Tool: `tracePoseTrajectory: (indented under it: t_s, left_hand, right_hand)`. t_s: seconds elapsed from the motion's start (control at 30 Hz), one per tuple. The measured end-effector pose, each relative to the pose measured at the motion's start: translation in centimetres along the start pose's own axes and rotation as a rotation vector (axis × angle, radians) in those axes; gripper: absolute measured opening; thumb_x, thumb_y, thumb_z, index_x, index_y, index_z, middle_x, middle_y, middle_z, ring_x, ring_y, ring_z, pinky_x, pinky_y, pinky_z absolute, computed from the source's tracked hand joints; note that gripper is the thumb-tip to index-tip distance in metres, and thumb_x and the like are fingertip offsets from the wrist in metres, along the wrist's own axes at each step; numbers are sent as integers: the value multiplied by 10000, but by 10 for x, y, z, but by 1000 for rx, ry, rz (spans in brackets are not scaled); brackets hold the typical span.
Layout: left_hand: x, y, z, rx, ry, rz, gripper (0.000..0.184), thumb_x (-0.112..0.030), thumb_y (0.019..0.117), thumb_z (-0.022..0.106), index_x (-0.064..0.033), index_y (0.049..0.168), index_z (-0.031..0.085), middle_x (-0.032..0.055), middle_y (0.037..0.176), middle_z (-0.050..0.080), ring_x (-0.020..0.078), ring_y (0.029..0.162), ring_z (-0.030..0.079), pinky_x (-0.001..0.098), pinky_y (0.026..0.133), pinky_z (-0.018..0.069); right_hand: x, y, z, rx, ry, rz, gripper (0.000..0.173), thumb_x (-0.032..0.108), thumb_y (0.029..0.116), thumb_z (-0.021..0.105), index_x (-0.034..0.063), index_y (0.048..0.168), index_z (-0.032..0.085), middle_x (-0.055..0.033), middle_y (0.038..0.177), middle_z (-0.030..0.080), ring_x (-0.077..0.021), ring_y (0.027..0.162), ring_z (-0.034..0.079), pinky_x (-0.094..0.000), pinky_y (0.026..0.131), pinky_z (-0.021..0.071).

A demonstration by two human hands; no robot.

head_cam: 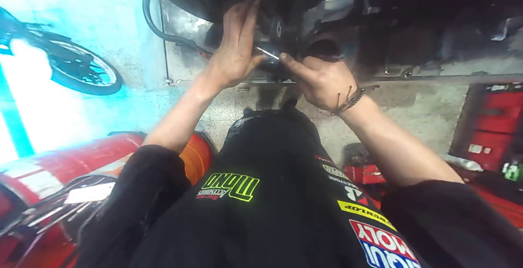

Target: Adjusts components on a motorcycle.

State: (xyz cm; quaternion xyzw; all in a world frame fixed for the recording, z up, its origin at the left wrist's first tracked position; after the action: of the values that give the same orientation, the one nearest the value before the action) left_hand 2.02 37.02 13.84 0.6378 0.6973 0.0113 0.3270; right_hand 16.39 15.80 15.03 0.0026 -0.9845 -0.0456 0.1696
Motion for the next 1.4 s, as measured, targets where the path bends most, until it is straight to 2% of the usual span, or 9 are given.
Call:
tracePoseTrajectory:
  t_s: [0.17,0.27,0.43,0.67,0.87,1.0,1.23,1.33,1.4]
  left_hand:
    - [-13,-33,29,-613,-176,-62,414,-263,873,828,-25,1189,707,276,1336,581,346,1265,576,451,1078,501]
    - [-22,-43,44,-807,-98,-147,268,-199,808,881,-70,1015,770,181,1120,635,268,1102,606,390,977,531]
    - [-26,-36,16,-487,88,-185,320,-306,888,815,-21,1005,728,143,977,719,274,968,688,442,919,556]
    - [-52,-17,-23,85,237,-265,357,-348,1076,516,-19,1030,648,153,925,673,323,894,686,474,824,563]
    - [-51,-21,-19,3,-104,-448,279,-231,1071,491,-27,1091,681,72,889,684,141,763,665,340,721,585]
    - [-43,-26,1,-114,-506,-682,229,-195,1050,489,-18,1050,635,50,766,689,155,607,654,353,567,582]
    - [-48,-29,-14,-471,-890,-522,220,-92,1003,327,-118,891,514,19,766,621,134,634,604,288,565,529]
    - [-62,-40,-37,-319,-950,-366,204,-259,1072,378,-144,1015,537,9,836,644,132,657,619,293,570,542]
    - [-69,-54,-24,-79,-889,-365,227,-265,1079,448,-75,1096,571,66,925,685,184,727,673,369,648,607]
  right_hand:
    - [-14,7,-6,30,-65,-95,569,198,1065,424,347,1609,346,-187,952,626,-374,589,607,-522,446,449]
    - [-22,10,-13,55,-103,-158,567,217,1078,441,360,1613,320,-203,956,624,-391,596,610,-533,447,453]
    - [-32,20,-18,74,-146,-238,578,197,1063,469,328,1609,333,-213,973,634,-403,611,619,-540,457,469]
    - [-13,-4,20,-220,-49,-52,408,221,1032,537,173,1433,598,-146,913,684,-314,652,663,-470,492,508]
    - [17,-39,46,-489,142,214,356,217,1015,574,90,1335,667,-127,943,710,-245,723,692,-424,576,569]
    - [9,-72,51,-527,200,306,341,196,1016,572,34,1303,663,-146,1078,738,-243,872,733,-424,727,616]
    - [22,-112,92,-442,301,402,342,242,1037,541,57,1290,678,-140,1058,746,-238,895,736,-424,768,616]
    - [29,-116,98,-434,389,392,341,239,1029,563,34,1271,689,-127,1076,756,-198,916,740,-387,817,621]
    - [24,-120,93,-477,551,465,308,241,983,647,8,1182,680,-85,920,730,-134,765,693,-330,702,608]
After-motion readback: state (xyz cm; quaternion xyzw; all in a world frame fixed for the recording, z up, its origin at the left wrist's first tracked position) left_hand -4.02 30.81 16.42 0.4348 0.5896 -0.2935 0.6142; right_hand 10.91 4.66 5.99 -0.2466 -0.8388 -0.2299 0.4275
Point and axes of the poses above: each hand's wrist, its own y-axis towards the middle knuckle, its own z-axis out of the palm, x = y × z, the point moved 3 cm from there along y, towards the middle knuckle
